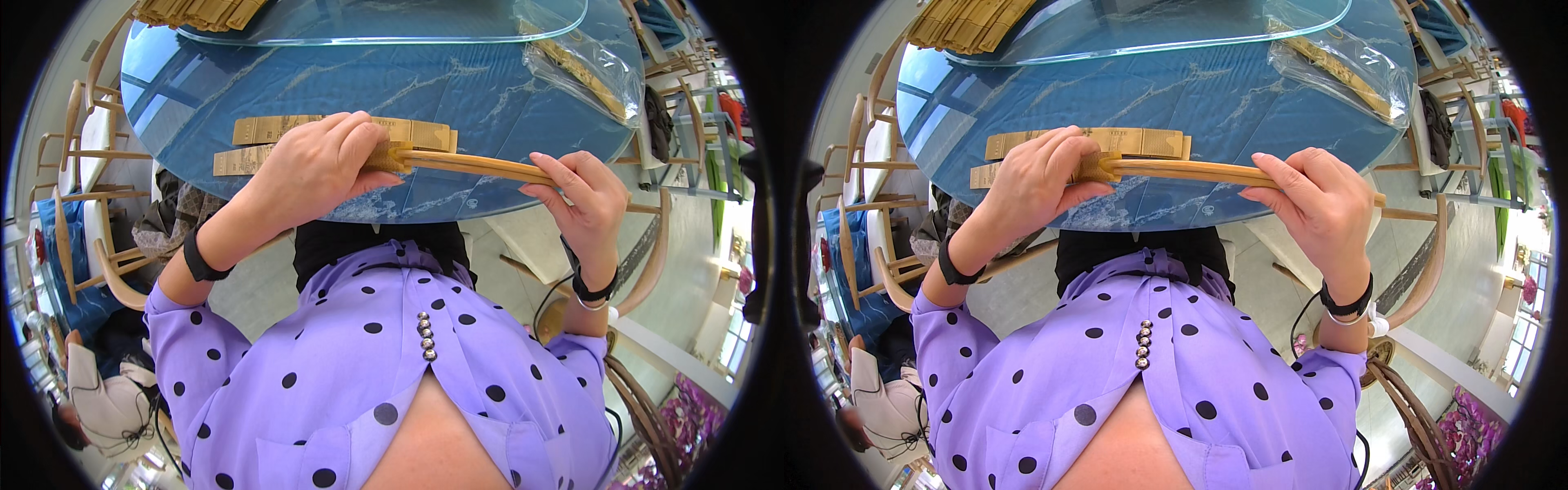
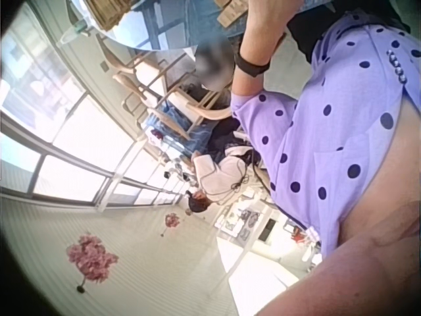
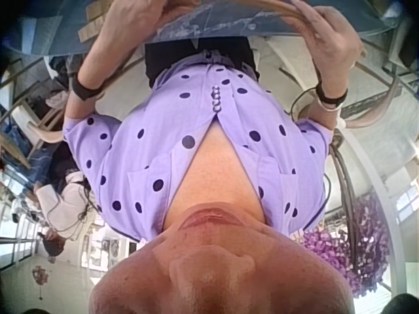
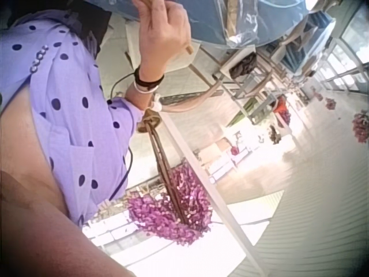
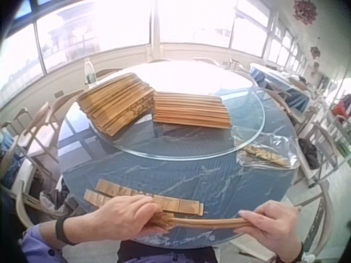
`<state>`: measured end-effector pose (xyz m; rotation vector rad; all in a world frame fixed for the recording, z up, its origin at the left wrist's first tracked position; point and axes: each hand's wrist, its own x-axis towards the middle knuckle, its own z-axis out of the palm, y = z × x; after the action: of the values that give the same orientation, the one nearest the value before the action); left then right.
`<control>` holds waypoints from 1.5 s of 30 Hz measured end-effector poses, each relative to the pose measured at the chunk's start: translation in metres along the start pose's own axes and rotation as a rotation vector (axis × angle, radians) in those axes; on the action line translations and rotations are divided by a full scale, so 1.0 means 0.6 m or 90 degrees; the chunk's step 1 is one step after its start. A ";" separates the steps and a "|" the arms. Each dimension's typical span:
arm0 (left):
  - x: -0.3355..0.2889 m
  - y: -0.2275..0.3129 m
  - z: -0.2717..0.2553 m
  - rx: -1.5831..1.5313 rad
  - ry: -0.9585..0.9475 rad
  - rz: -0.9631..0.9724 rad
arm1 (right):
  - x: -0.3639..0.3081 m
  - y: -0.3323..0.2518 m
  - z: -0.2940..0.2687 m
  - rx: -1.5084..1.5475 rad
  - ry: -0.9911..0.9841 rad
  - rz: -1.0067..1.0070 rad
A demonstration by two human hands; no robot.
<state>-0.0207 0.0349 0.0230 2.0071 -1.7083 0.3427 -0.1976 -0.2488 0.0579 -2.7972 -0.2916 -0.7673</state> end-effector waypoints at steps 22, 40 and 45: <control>-0.005 0.028 -0.022 0.095 0.235 -0.069 | -0.023 -0.044 0.061 0.171 -0.018 0.174; -0.044 0.117 0.062 -0.630 0.413 -0.527 | -0.019 -0.160 0.115 0.257 0.001 0.197; -0.039 0.098 0.045 -0.772 0.528 -0.577 | -0.023 -0.159 0.116 0.245 -0.004 0.191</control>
<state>-0.0854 0.0352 -0.0001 1.1734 -0.1968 -0.1697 -0.1997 -0.1410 0.0078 -2.4041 -0.0139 -0.5619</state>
